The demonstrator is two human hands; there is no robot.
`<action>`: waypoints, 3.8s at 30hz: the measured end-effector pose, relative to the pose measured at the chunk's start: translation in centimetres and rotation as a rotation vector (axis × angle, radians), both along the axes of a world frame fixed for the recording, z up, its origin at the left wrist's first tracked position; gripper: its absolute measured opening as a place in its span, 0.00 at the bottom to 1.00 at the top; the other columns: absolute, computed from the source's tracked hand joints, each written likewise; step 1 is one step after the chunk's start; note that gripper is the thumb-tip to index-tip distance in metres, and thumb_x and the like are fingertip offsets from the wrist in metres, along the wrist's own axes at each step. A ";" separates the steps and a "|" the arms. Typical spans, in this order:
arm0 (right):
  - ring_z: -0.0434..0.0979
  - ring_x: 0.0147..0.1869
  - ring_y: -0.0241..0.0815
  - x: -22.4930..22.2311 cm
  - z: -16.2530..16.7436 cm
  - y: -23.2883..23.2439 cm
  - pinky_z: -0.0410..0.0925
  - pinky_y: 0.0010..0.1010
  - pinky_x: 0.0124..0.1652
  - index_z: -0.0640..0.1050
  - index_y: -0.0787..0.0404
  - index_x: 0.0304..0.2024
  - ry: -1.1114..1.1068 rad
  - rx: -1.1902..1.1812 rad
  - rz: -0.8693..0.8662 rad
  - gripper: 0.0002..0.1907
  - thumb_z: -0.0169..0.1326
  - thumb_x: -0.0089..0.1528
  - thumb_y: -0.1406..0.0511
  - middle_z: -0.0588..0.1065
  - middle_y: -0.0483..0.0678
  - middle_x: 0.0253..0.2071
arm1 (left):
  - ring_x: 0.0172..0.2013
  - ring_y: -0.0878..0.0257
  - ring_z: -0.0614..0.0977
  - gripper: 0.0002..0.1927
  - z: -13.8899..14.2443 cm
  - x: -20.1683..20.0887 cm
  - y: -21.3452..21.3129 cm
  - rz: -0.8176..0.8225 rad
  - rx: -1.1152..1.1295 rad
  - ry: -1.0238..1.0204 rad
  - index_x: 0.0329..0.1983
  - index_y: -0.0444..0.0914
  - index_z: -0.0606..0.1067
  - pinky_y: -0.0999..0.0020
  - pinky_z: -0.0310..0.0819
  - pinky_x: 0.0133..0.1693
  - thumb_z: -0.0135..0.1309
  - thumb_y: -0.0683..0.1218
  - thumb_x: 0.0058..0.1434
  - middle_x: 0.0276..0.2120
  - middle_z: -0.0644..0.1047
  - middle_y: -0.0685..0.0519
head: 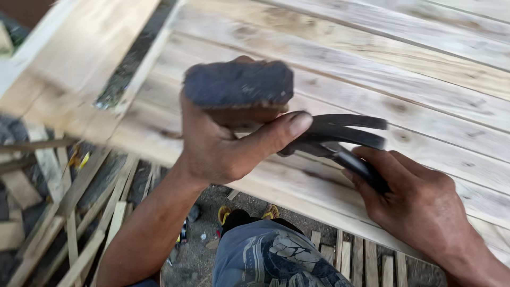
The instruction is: The person holds a wooden block in one hand and uses a claw hammer to pull nails out of wooden pallet planks laid on a work surface. They reposition the hammer repeatedly, extracting nails one at a time and working along the boards.
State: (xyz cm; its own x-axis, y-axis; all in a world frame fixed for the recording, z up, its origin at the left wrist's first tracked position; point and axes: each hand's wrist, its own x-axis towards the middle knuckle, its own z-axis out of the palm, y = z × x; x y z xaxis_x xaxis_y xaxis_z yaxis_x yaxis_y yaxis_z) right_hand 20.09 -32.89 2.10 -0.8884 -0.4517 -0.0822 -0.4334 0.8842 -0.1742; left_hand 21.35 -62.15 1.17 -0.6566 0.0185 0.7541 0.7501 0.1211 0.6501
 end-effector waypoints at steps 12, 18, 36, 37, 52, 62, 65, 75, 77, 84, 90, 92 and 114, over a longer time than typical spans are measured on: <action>0.83 0.29 0.39 7.8 -1.6 -17.7 0.74 0.27 0.27 0.82 0.65 0.51 0.222 -0.332 0.354 0.22 0.69 0.56 0.64 0.81 0.52 0.30 | 0.34 0.67 0.88 0.14 -3.6 13.9 -15.4 0.345 0.038 -0.042 0.48 0.38 0.80 0.73 0.87 0.38 0.68 0.50 0.68 0.33 0.84 0.52; 0.80 0.28 0.36 14.0 -4.4 -32.8 0.71 0.26 0.25 0.82 0.65 0.50 0.138 -0.541 0.467 0.19 0.70 0.60 0.63 0.81 0.50 0.30 | 0.31 0.67 0.87 0.14 -4.6 22.6 -28.1 0.485 0.214 -0.180 0.45 0.36 0.79 0.71 0.85 0.37 0.67 0.49 0.63 0.32 0.83 0.52; 0.69 0.27 0.25 11.0 -15.7 -65.9 0.63 0.20 0.28 0.83 0.61 0.43 -0.173 -0.956 0.108 0.14 0.70 0.58 0.63 0.74 0.38 0.24 | 0.28 0.69 0.75 0.09 -15.8 23.0 -54.9 0.676 0.524 -0.380 0.34 0.31 0.78 0.74 0.73 0.34 0.69 0.38 0.63 0.26 0.76 0.56; 0.68 0.26 0.26 10.0 -16.2 -67.2 0.63 0.20 0.27 0.83 0.60 0.42 -0.154 -0.964 0.076 0.14 0.70 0.57 0.63 0.74 0.39 0.23 | 0.27 0.69 0.74 0.10 -16.3 21.0 -56.7 0.632 0.472 -0.363 0.33 0.31 0.77 0.74 0.71 0.34 0.69 0.38 0.65 0.24 0.74 0.56; 0.76 0.25 0.28 -9.3 -13.5 -77.8 0.68 0.22 0.22 0.82 0.66 0.48 0.445 -0.945 -0.177 0.15 0.66 0.59 0.69 0.81 0.46 0.30 | 0.24 0.70 0.79 0.08 -12.7 -12.2 -72.8 0.036 0.344 -0.620 0.37 0.32 0.79 0.73 0.75 0.27 0.66 0.39 0.57 0.26 0.80 0.56; 0.72 0.24 0.30 -27.3 -12.6 -79.9 0.64 0.29 0.24 0.82 0.61 0.42 0.530 -0.834 -0.543 0.12 0.70 0.57 0.66 0.74 0.43 0.21 | 0.25 0.72 0.75 0.09 -14.2 -35.3 -72.4 -0.234 0.163 -0.558 0.33 0.34 0.79 0.75 0.67 0.28 0.68 0.42 0.59 0.25 0.76 0.60; 0.67 0.25 0.30 -35.1 -13.2 -82.2 0.63 0.26 0.24 0.82 0.63 0.40 0.508 -0.878 -0.611 0.13 0.70 0.57 0.65 0.72 0.43 0.21 | 0.24 0.73 0.74 0.10 -15.5 -43.0 -71.5 -0.197 0.139 -0.658 0.31 0.35 0.79 0.75 0.66 0.26 0.69 0.44 0.57 0.25 0.76 0.61; 0.66 0.22 0.27 -55.5 -11.8 -80.1 0.61 0.23 0.21 0.82 0.63 0.37 0.416 -0.951 -0.859 0.13 0.69 0.55 0.63 0.72 0.39 0.18 | 0.24 0.72 0.76 0.10 -17.1 -65.9 -66.1 -0.274 0.157 -0.769 0.31 0.36 0.80 0.74 0.69 0.27 0.69 0.46 0.54 0.23 0.78 0.59; 0.67 0.24 0.25 -59.5 -12.7 -78.4 0.62 0.20 0.22 0.81 0.63 0.38 0.461 -1.052 -0.828 0.12 0.68 0.57 0.64 0.72 0.37 0.20 | 0.24 0.72 0.76 0.10 -17.4 -70.3 -64.3 -0.320 0.161 -0.740 0.31 0.36 0.80 0.73 0.68 0.27 0.69 0.45 0.56 0.23 0.77 0.59; 0.67 0.23 0.27 -75.7 -13.7 -71.2 0.61 0.23 0.21 0.81 0.64 0.44 0.491 -1.153 -0.762 0.14 0.68 0.58 0.66 0.70 0.40 0.21 | 0.23 0.71 0.70 0.17 -16.9 -88.1 -55.5 -0.626 0.184 -0.678 0.23 0.37 0.70 0.69 0.62 0.23 0.66 0.39 0.63 0.25 0.75 0.56; 0.72 0.29 0.29 -83.7 -9.8 -66.9 0.67 0.25 0.28 0.79 0.67 0.49 0.512 -1.287 -0.840 0.15 0.65 0.61 0.69 0.75 0.42 0.29 | 0.27 0.69 0.72 0.15 -15.2 -100.4 -45.5 -0.701 0.041 -0.627 0.23 0.34 0.70 0.71 0.66 0.30 0.63 0.36 0.63 0.23 0.72 0.55; 0.72 0.26 0.31 -84.9 -8.8 -65.4 0.66 0.25 0.25 0.79 0.67 0.50 0.530 -1.263 -0.917 0.17 0.66 0.60 0.69 0.74 0.44 0.27 | 0.28 0.67 0.80 0.03 -14.4 -102.4 -41.8 -0.734 0.047 -0.827 0.30 0.35 0.76 0.69 0.77 0.30 0.57 0.36 0.54 0.25 0.79 0.54; 0.77 0.34 0.27 -96.4 -5.7 -49.4 0.72 0.20 0.33 0.78 0.65 0.52 1.480 -0.371 -2.028 0.19 0.66 0.61 0.68 0.79 0.44 0.36 | 0.42 0.66 0.83 0.12 -8.9 -106.9 -2.5 -2.360 -0.160 -0.445 0.45 0.36 0.79 0.70 0.81 0.45 0.65 0.38 0.59 0.41 0.82 0.53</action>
State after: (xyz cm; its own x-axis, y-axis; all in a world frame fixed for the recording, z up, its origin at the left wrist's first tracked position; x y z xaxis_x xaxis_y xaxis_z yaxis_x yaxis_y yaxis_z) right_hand -76.31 -82.27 -3.62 0.5172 0.6962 0.4979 0.5087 0.2178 -0.8329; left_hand -85.56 -64.60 -7.68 0.4867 0.6766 0.5526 -0.4752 -0.3257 0.8174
